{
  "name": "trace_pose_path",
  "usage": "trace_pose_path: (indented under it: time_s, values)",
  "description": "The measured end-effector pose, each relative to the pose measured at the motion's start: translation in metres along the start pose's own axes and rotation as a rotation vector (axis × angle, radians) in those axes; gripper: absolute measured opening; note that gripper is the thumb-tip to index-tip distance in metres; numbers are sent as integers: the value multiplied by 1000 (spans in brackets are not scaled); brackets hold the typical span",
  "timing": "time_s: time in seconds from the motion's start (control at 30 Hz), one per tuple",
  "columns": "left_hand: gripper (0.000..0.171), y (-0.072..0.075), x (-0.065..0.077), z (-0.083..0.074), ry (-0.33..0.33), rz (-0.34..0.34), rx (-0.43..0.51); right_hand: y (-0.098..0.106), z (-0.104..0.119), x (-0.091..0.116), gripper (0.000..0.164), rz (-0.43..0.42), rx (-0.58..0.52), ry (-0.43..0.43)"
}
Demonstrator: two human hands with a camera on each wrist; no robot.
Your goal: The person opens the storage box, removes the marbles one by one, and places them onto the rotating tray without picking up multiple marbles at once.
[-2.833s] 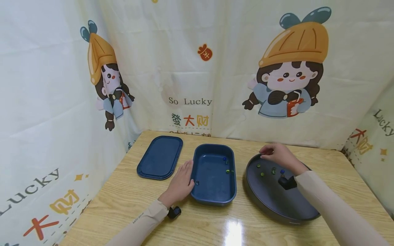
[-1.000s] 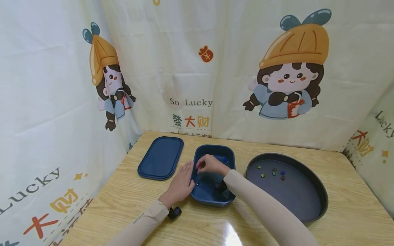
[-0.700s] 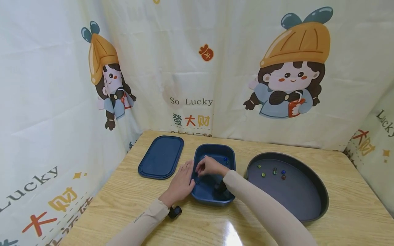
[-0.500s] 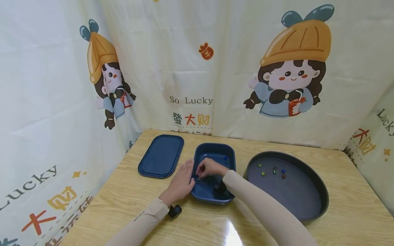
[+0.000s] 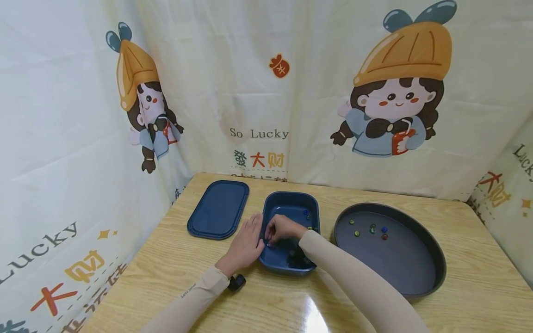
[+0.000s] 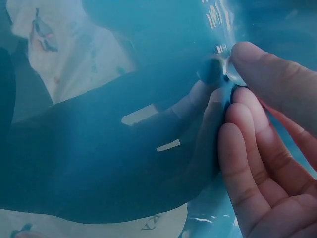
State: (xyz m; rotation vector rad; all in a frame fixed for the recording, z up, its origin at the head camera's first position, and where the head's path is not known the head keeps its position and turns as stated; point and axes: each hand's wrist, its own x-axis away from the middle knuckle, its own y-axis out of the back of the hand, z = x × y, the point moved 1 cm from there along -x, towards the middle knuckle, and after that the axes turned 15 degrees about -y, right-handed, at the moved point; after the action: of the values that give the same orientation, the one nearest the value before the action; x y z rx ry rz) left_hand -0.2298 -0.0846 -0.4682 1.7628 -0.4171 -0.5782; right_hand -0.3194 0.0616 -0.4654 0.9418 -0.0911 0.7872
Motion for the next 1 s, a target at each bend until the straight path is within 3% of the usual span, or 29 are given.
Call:
trace_pose_path:
  time_s: [0.7,1.0]
  values:
    - [61,4,-1,-4,-24,64,-114,-3,2,0,10,-108,-4,-84]
    - [60,8,-1,-6,-49,77,-139,8,-7,6,8,-129,8,-39]
